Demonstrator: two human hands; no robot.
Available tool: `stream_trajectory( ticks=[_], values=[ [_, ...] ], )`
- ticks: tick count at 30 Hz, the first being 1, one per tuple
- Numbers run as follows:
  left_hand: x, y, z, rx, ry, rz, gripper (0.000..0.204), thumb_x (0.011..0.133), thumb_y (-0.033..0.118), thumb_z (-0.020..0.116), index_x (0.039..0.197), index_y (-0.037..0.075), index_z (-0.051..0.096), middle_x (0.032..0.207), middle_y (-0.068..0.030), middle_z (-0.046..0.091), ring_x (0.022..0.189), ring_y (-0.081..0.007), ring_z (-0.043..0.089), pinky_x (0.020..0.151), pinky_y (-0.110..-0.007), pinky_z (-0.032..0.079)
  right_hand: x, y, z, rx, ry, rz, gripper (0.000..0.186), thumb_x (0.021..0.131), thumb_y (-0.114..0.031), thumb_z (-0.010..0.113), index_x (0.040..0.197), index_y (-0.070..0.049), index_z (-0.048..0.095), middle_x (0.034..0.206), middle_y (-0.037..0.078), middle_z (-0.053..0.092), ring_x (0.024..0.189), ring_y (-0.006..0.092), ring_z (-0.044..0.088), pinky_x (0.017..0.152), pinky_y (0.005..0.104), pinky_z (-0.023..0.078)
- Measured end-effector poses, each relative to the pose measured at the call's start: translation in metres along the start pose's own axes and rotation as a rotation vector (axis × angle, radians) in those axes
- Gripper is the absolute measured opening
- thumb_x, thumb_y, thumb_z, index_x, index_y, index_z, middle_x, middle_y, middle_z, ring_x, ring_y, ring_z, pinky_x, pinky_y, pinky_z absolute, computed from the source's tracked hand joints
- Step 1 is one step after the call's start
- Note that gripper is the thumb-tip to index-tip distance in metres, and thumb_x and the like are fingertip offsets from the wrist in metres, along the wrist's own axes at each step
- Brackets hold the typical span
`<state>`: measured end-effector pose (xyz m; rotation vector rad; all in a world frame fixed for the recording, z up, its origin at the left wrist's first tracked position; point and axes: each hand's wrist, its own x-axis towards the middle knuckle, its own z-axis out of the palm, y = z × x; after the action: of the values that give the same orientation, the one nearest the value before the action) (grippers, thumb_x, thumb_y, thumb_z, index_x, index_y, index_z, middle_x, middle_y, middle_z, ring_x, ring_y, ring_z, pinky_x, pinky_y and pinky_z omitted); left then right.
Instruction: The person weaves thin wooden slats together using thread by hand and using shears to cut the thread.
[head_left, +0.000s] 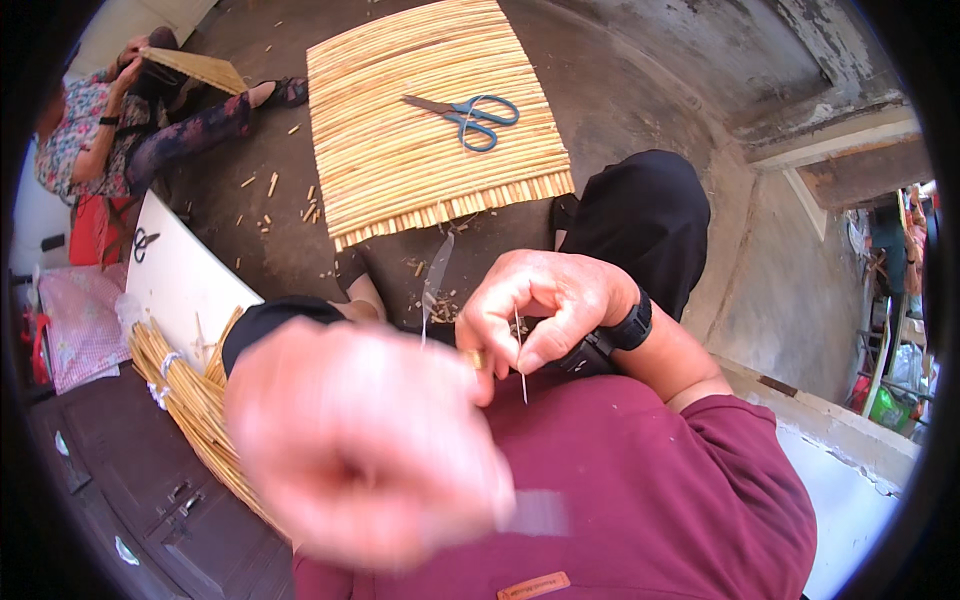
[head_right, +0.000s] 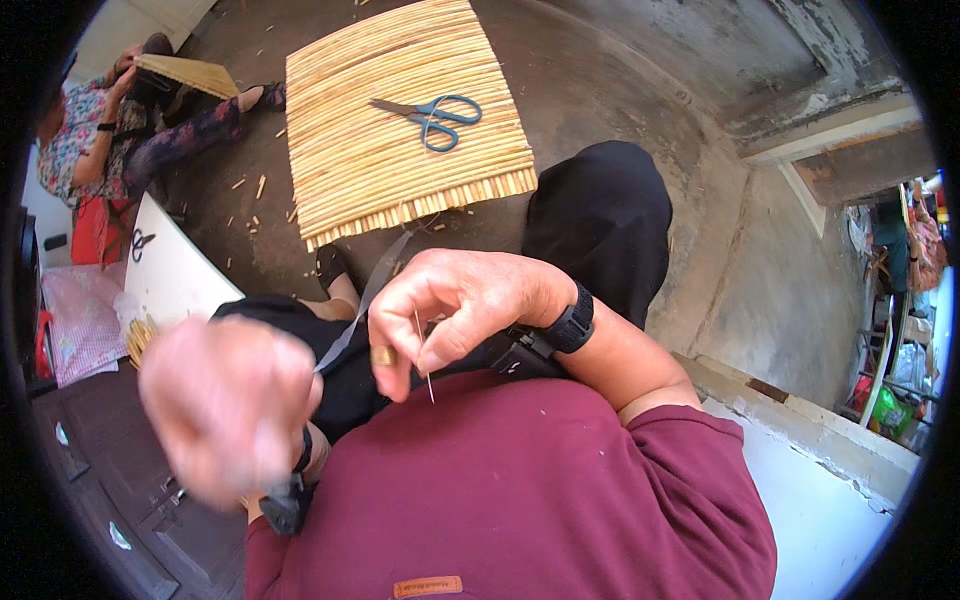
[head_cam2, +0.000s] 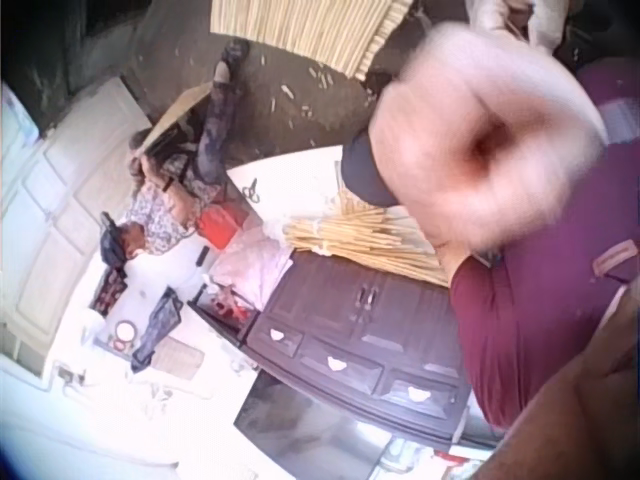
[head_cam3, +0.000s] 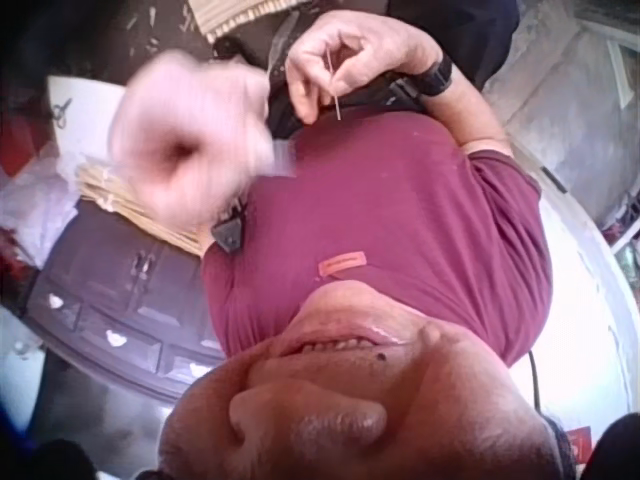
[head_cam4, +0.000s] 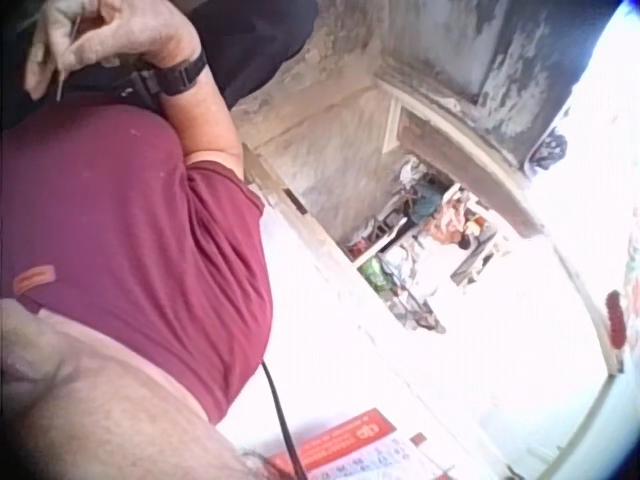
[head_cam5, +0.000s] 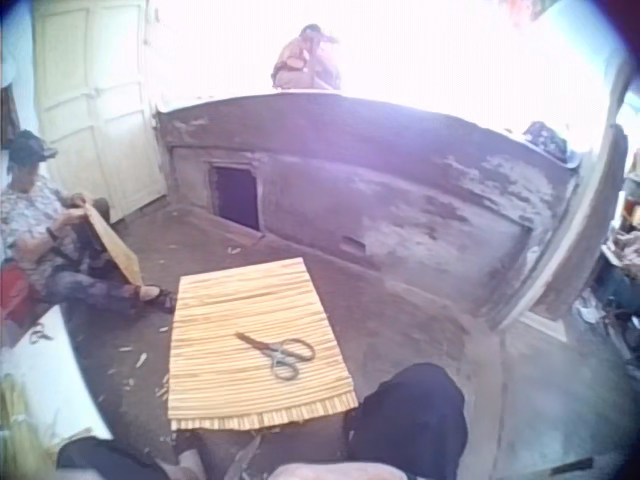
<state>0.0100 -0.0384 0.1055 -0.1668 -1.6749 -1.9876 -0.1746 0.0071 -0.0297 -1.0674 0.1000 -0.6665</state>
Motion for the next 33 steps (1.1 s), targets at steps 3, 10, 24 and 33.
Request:
stream_trajectory(
  ticks=[3, 10, 24, 33],
  values=[
    [0.012, 0.003, 0.013, -0.037, 0.072, 0.162, 0.012, 0.073, -0.005, 0.069, 0.082, -0.002, 0.061, 0.060, -0.0063, 0.053, 0.043, -0.0136, 0.041, 0.036, -0.027, 0.029, -0.004, 0.000, -0.007, 0.223, 0.169, -0.102, 0.018, 0.082, -0.010, 0.069, 0.077, -0.001, 0.055, 0.078, 0.015, 0.064, 0.069, 0.0219, 0.067, 0.060, 0.0295, 0.052],
    [-0.011, -0.003, -0.023, -0.032, 0.016, -0.039, 0.011, 0.075, 0.008, 0.066, 0.067, 0.001, 0.063, 0.065, -0.0119, 0.062, 0.049, -0.0268, 0.056, 0.043, -0.033, 0.043, 0.001, 0.018, -0.029, 0.336, 0.921, -0.204, 0.007, 0.089, -0.006, 0.057, 0.084, -0.004, 0.053, 0.089, 0.018, 0.068, 0.055, 0.0128, 0.063, 0.045, 0.0189, 0.042],
    [-0.014, -0.026, -0.046, -0.171, -0.028, 0.355, 0.011, 0.066, -0.002, 0.071, 0.075, 0.001, 0.065, 0.059, -0.0033, 0.051, 0.042, -0.0143, 0.043, 0.035, -0.029, 0.030, 0.041, -0.056, -0.029, -0.254, 1.016, -0.201, 0.012, 0.093, -0.014, 0.063, 0.095, -0.003, 0.061, 0.078, 0.002, 0.065, 0.052, 0.0037, 0.052, 0.048, 0.0171, 0.041],
    [-0.017, -0.059, -0.063, 0.303, 0.982, -0.092, 0.004, 0.088, -0.002, 0.058, 0.090, 0.000, 0.055, 0.071, -0.0039, 0.050, 0.052, -0.0078, 0.041, 0.045, -0.022, 0.035, 0.054, -0.022, -0.047, -0.059, 1.055, -0.155, 0.010, 0.091, -0.014, 0.067, 0.092, -0.005, 0.065, 0.078, -0.003, 0.061, 0.064, 0.0027, 0.050, 0.057, 0.0181, 0.040]
  ],
)
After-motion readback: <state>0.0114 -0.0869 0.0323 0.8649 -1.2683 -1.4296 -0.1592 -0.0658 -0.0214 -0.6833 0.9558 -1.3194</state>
